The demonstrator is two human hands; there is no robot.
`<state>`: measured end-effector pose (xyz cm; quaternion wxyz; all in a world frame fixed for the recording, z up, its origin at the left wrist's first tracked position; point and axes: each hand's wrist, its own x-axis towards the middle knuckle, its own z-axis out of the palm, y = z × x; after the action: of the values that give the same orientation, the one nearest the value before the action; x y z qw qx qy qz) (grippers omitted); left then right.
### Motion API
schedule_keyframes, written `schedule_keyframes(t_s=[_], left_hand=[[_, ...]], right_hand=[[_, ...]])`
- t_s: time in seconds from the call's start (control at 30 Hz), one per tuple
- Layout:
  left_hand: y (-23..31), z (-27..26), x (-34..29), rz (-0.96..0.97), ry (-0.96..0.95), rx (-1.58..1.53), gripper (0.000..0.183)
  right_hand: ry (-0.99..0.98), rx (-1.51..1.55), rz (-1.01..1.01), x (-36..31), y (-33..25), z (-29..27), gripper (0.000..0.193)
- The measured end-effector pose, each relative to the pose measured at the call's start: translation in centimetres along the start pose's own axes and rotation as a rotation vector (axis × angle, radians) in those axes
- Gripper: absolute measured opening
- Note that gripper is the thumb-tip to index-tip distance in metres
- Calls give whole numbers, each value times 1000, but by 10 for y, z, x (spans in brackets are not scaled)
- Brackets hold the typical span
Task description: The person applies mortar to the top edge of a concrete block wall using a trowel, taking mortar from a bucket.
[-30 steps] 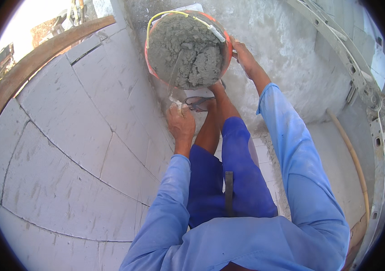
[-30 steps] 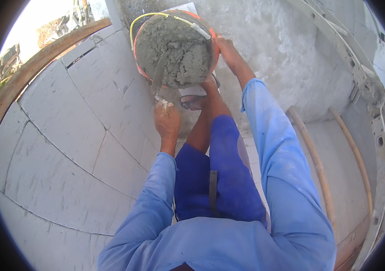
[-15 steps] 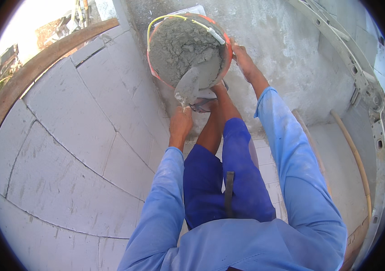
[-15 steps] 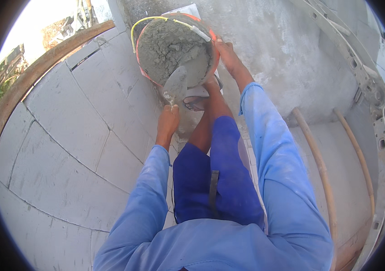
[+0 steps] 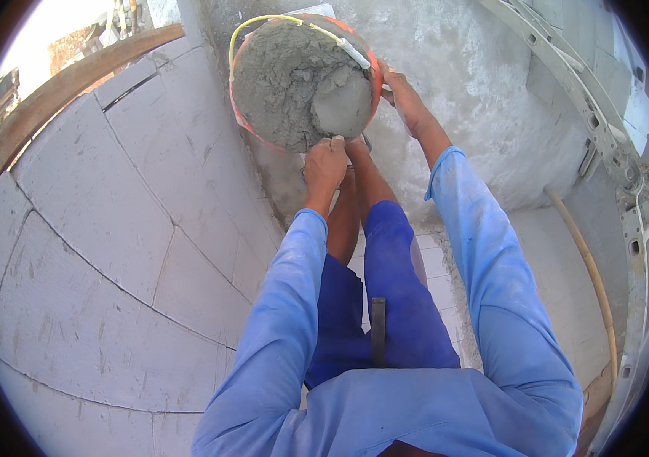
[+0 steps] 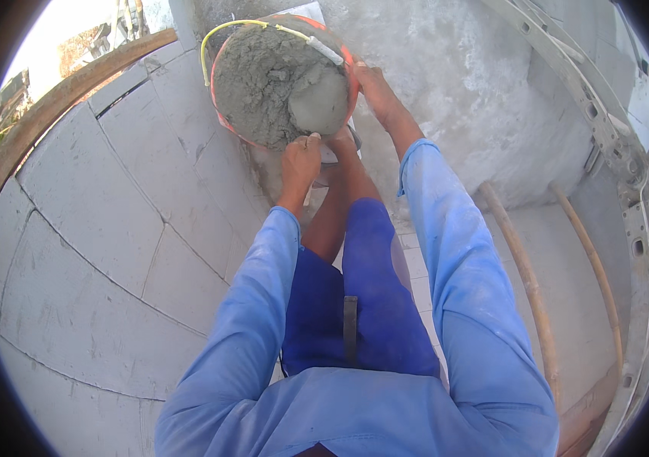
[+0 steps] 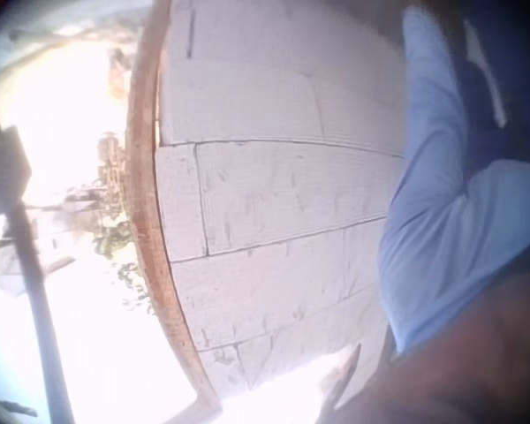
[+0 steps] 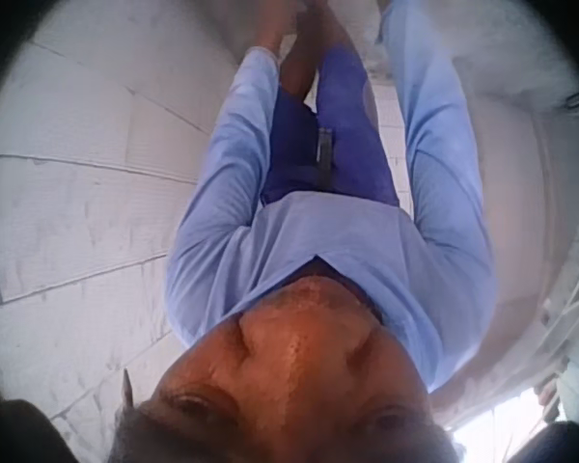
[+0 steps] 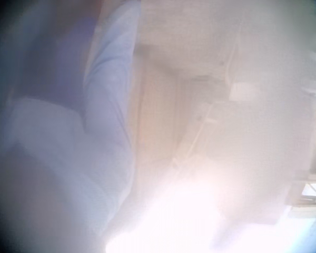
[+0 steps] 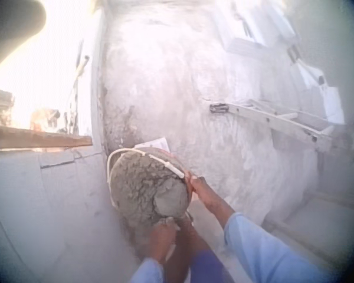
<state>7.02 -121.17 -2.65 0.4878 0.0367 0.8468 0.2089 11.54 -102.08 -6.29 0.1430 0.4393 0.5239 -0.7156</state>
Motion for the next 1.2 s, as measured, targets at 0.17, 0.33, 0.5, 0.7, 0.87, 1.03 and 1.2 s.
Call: schedule_keyframes(t_s=[0.17,0.33,0.5,0.7,0.87,1.03,1.2], left_hand=[[-27,-22,-39,64,23,12,42],[6,-70,-127,7,138,-101,37],[41,-173,-263,-19,121,-93,35],[106,-339,-509,-88,223,-15,32],[124,-439,-645,-2,332,-68,29],[153,-498,-752,-111,705,-282,27],[163,-553,-772,-128,1290,225,24]], right_hand=[[68,-152,169,-24,-16,-12,67],[88,-281,155,-115,-5,-43,60],[33,-492,151,-226,-28,-55,59],[-331,-632,-468,-269,-183,39,56],[-606,-584,-845,-320,-373,171,42],[-891,-458,-1114,-403,-495,269,49],[-979,-299,-1277,-457,-545,303,56]])
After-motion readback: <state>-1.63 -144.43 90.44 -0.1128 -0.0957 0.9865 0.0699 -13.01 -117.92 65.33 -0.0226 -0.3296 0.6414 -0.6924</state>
